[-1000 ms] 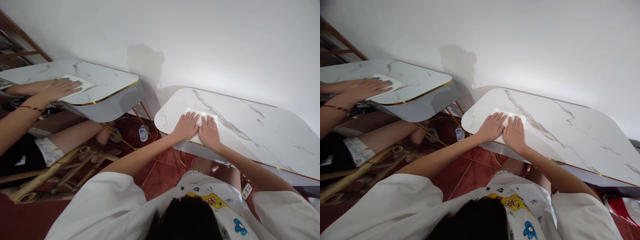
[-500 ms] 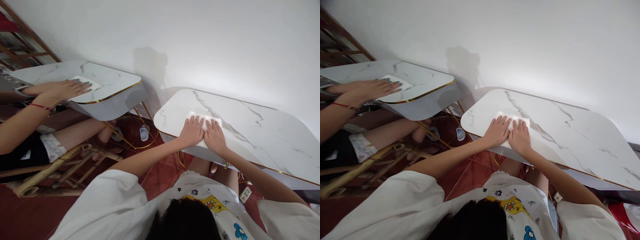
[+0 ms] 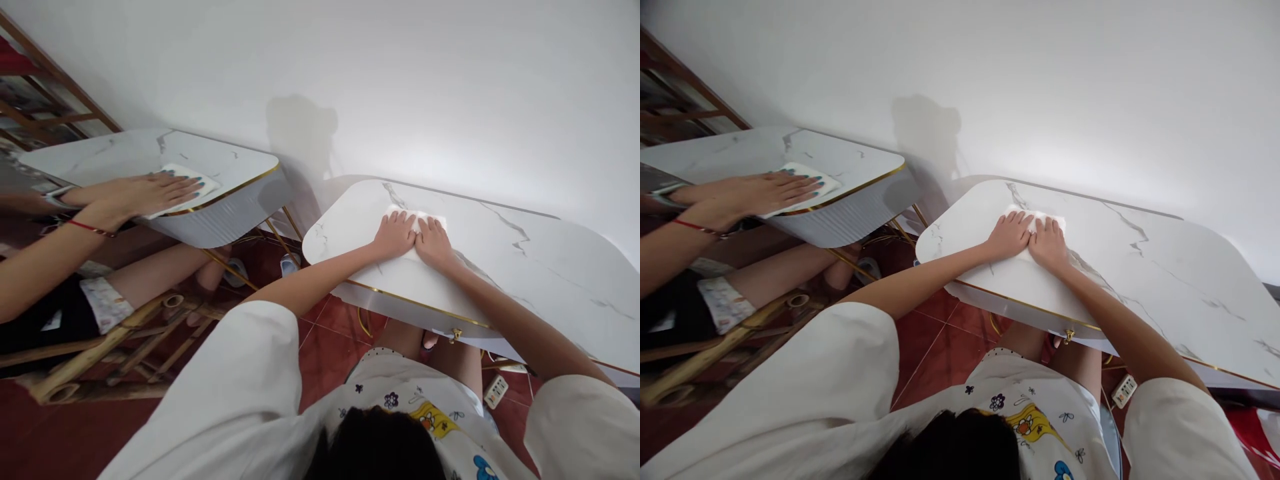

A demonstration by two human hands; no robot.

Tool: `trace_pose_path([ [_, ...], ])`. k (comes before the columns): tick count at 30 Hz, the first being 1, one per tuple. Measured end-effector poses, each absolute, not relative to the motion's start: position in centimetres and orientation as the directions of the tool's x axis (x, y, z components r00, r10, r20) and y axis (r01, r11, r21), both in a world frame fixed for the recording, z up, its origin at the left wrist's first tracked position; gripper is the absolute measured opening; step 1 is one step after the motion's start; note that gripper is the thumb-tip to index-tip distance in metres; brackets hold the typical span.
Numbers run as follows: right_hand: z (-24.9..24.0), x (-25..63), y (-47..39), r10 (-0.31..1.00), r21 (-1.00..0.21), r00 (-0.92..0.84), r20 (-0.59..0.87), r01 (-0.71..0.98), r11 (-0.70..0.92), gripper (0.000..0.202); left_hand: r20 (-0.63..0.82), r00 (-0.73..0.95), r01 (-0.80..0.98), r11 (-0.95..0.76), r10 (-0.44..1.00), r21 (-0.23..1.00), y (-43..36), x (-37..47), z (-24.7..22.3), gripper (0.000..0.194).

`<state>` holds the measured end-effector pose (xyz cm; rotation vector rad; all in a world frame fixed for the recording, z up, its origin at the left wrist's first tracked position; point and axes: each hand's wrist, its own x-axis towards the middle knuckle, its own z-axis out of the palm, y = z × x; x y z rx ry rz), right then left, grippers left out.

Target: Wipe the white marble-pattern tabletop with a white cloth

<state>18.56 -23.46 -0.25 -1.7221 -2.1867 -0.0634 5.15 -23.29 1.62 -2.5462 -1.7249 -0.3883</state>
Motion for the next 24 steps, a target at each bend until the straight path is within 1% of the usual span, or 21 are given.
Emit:
trace_pose_path([
  [6, -0.3, 19.2, -17.9, 0.934, -0.178, -0.209, 0.290, 0.947, 0.267, 0.052, 0.284, 0.344, 0.907, -0.394, 0.895, 0.145, -17.8, 5.5, 1.2, 0.053],
  [12, -0.3, 19.3, -13.7, 0.934, -0.169, -0.190, 0.301, 0.954, 0.249, 0.052, 0.264, 0.319, 0.907, -0.374, 0.910, 0.194, -13.2, 5.9, 0.9, 0.052],
  [17, -0.1, 19.5, -10.8, 0.943, -0.174, -0.187, 0.275, 0.955, 0.240, 0.052, 0.255, 0.304, 0.915, -0.356, 0.918, 0.190, -10.4, 6.2, 0.8, 0.052],
  [24, -0.1, 19.5, -7.6, 0.936, -0.204, -0.173, 0.305, 0.949, 0.242, 0.053, 0.256, 0.315, 0.911, -0.367, 0.914, 0.189, -7.2, 6.2, 1.0, 0.053],
])
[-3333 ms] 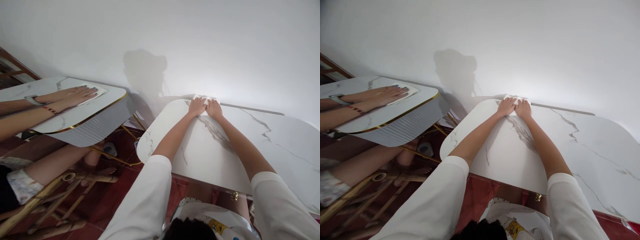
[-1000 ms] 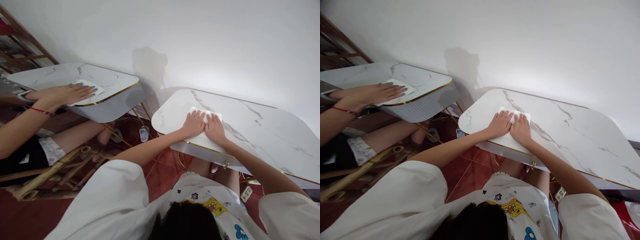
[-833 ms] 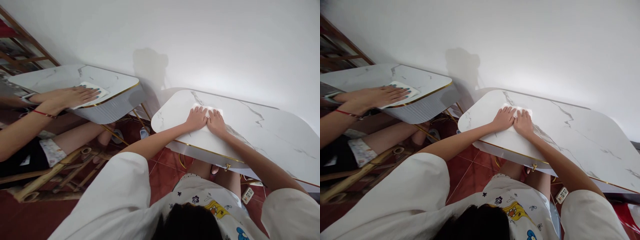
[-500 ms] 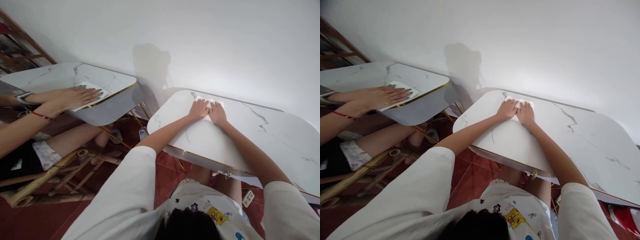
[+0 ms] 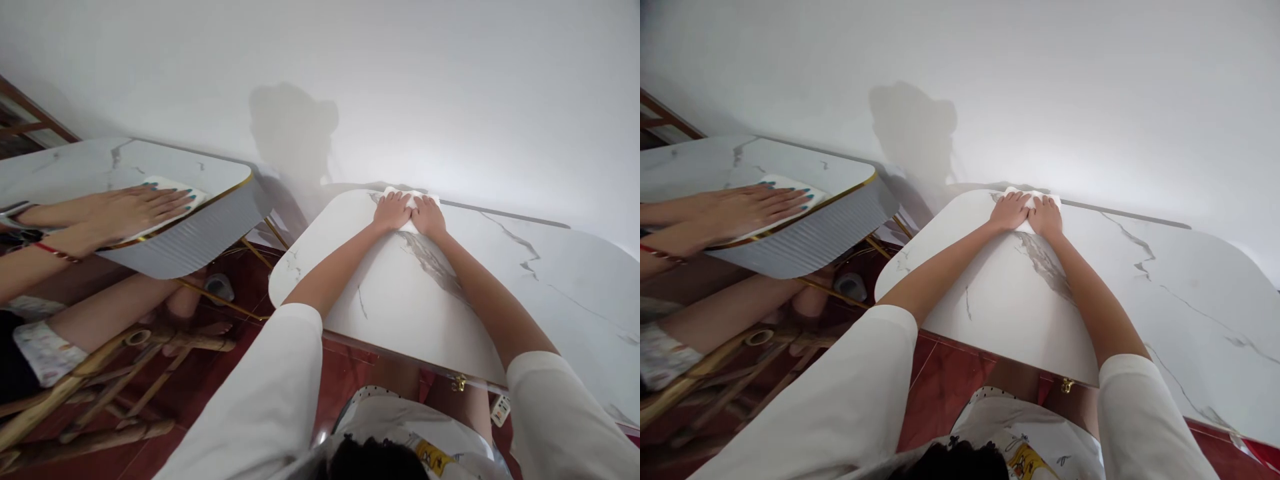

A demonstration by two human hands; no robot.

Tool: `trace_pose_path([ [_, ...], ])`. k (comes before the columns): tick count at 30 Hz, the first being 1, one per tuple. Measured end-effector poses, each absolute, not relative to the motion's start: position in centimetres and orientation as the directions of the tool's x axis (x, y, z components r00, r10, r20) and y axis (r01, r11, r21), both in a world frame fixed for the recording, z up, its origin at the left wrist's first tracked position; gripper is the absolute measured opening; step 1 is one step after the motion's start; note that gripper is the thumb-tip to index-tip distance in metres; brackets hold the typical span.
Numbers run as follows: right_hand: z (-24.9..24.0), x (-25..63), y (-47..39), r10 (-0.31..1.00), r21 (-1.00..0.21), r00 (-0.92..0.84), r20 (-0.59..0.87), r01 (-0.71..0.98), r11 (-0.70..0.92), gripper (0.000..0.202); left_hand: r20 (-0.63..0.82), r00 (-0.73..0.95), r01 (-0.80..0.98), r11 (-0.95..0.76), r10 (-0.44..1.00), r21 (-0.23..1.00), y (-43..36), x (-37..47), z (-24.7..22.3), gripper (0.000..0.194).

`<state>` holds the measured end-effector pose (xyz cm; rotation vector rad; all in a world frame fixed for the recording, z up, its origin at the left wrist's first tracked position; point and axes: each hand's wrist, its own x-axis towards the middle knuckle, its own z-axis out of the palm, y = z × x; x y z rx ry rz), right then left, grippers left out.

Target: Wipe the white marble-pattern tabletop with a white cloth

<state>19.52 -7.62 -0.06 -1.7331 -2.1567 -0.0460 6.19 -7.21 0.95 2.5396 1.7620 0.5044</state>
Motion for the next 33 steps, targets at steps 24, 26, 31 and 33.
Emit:
trace_pose_path([
  [24, 0.0, 20.6, -5.6, 0.938, -0.224, -0.152, 0.311, 0.948, 0.227, 0.049, 0.267, 0.334, 0.926, -0.367, 0.904, 0.084, -4.1, 7.7, 0.5, 0.052],
  [26, 0.1, 21.2, -5.8, 0.940, -0.228, -0.148, 0.307, 0.948, 0.223, 0.049, 0.267, 0.336, 0.925, -0.370, 0.903, 0.089, -4.3, 8.3, 0.5, 0.052],
  [31, 0.0, 23.0, -6.2, 0.942, -0.231, -0.129, 0.311, 0.951, 0.206, 0.050, 0.276, 0.348, 0.917, -0.387, 0.896, 0.099, -4.7, 10.1, 0.5, 0.051],
  [33, 0.0, 23.4, -6.2, 0.941, -0.220, -0.125, 0.314, 0.955, 0.200, 0.050, 0.276, 0.356, 0.913, -0.395, 0.893, 0.099, -4.8, 10.5, 0.5, 0.052],
])
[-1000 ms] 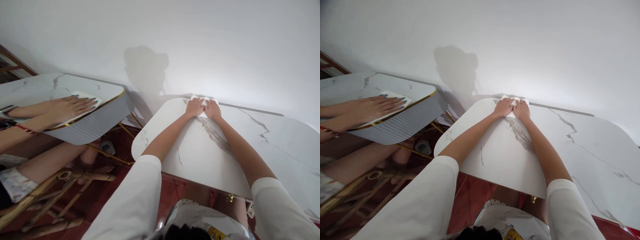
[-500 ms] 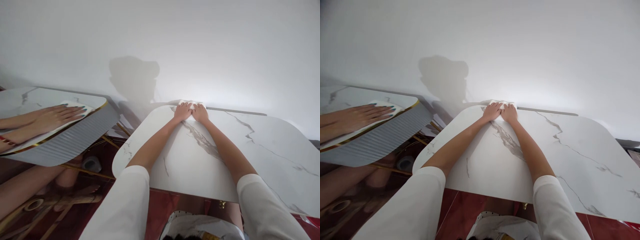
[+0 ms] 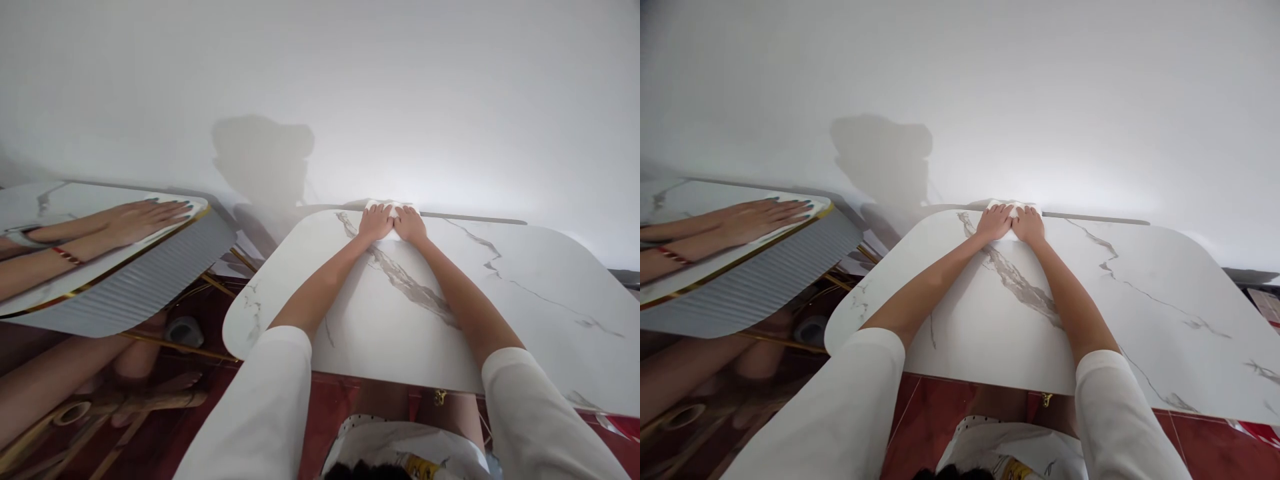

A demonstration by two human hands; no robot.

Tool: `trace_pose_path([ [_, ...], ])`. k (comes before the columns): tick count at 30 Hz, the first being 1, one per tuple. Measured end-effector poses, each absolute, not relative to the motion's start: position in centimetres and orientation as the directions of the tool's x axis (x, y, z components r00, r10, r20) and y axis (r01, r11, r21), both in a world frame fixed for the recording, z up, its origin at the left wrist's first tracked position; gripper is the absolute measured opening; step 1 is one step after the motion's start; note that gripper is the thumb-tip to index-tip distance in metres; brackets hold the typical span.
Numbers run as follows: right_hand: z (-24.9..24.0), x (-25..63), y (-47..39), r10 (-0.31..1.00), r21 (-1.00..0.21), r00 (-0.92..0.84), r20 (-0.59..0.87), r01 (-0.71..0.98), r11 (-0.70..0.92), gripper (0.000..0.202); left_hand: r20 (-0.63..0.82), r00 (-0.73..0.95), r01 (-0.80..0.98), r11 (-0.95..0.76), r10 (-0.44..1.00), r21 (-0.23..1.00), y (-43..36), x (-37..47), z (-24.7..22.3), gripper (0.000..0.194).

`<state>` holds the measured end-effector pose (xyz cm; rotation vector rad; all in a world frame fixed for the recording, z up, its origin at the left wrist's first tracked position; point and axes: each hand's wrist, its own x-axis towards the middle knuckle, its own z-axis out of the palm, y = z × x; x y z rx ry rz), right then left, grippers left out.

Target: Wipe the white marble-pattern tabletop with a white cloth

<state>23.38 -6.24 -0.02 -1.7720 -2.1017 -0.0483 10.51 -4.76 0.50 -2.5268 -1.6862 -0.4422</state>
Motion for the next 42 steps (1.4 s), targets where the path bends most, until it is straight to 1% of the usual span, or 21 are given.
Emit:
trace_pose_path([
  [9, -0.2, 23.3, -7.6, 0.941, -0.211, -0.101, 0.324, 0.961, 0.176, 0.050, 0.271, 0.389, 0.899, -0.427, 0.881, 0.098, -6.0, 10.4, 0.6, 0.053],
  [17, -0.5, 22.8, -11.4, 0.947, -0.202, -0.094, 0.308, 0.966, 0.161, 0.052, 0.254, 0.430, 0.882, -0.463, 0.867, 0.089, -9.6, 9.5, 0.5, 0.054],
  [30, -0.5, 20.9, -19.0, 0.949, -0.157, -0.119, 0.292, 0.973, 0.171, 0.052, 0.209, 0.405, 0.898, -0.430, 0.890, 0.094, -17.0, 7.8, 0.8, 0.055],
  [37, -0.3, 19.5, -24.7, 0.952, -0.175, -0.130, 0.277, 0.967, 0.183, 0.053, 0.232, 0.410, 0.897, -0.437, 0.882, 0.075, -23.0, 6.2, 0.8, 0.055],
  [42, -0.6, 18.1, -29.9, 0.949, -0.200, -0.117, 0.294, 0.963, 0.180, 0.053, 0.149, 0.386, 0.912, -0.401, 0.910, 0.086, -28.4, 4.9, 1.5, 0.056],
])
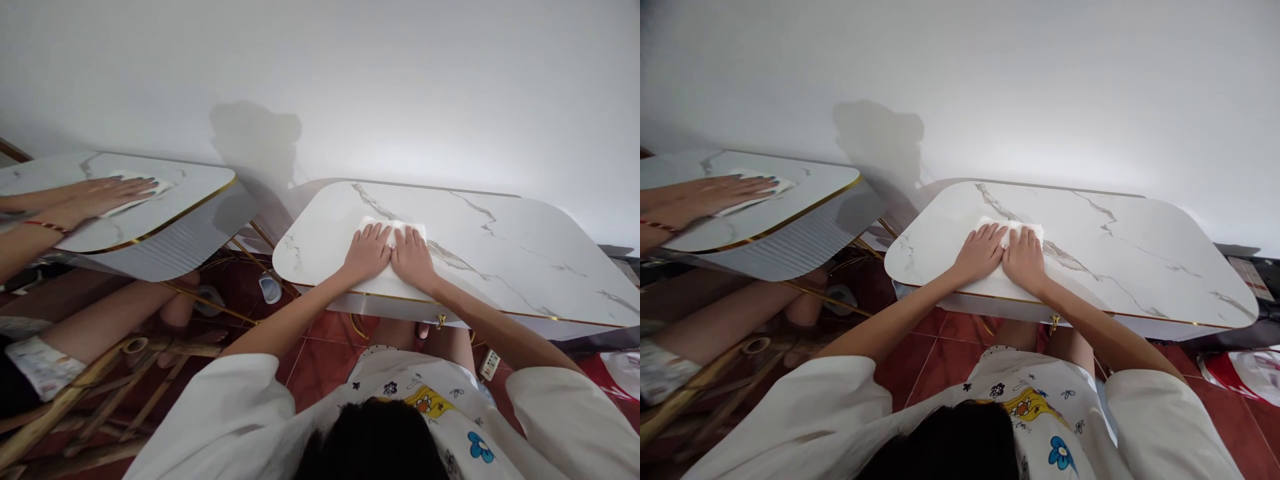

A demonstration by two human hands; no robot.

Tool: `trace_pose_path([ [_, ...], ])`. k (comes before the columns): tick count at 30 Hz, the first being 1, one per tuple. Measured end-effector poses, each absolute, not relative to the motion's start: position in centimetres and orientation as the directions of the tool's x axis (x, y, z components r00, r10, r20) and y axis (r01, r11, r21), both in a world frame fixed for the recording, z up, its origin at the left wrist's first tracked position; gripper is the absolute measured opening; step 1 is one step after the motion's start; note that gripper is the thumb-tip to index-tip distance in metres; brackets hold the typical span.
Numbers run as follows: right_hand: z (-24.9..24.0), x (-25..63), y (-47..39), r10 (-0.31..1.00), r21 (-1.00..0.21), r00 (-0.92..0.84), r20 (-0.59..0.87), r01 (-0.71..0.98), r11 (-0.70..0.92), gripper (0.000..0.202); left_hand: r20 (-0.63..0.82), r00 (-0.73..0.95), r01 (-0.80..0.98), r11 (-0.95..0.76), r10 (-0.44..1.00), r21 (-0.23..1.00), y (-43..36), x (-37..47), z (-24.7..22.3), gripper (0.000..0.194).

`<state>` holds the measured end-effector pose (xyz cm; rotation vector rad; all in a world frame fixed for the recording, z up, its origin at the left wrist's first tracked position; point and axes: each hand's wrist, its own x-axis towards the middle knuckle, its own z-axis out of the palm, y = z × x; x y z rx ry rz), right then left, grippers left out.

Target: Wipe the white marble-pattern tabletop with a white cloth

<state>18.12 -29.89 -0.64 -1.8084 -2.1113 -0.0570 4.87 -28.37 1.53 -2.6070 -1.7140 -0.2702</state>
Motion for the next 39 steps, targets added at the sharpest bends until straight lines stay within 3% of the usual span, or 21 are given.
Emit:
trace_pose_path([
  [12, -0.1, 17.3, -35.5, 0.962, -0.289, -0.103, 0.254, 0.941, 0.177, 0.054, 0.134, 0.324, 0.935, -0.338, 0.937, 0.103, -34.0, 4.3, 1.7, 0.056],
  [20, -0.5, 19.9, -36.1, 0.962, -0.248, -0.112, 0.250, 0.953, 0.176, 0.055, 0.104, 0.342, 0.925, -0.354, 0.934, 0.139, -34.6, 6.6, 1.5, 0.058],
  [29, -0.9, 21.3, -31.3, 0.947, -0.192, -0.180, 0.265, 0.953, 0.235, 0.053, 0.064, 0.356, 0.915, -0.362, 0.932, 0.179, -29.8, 7.4, 1.2, 0.059],
  [39, -0.3, 23.1, -21.1, 0.943, -0.180, -0.168, 0.286, 0.958, 0.225, 0.050, 0.159, 0.387, 0.892, -0.413, 0.908, 0.183, -19.5, 9.4, 1.2, 0.057],
])
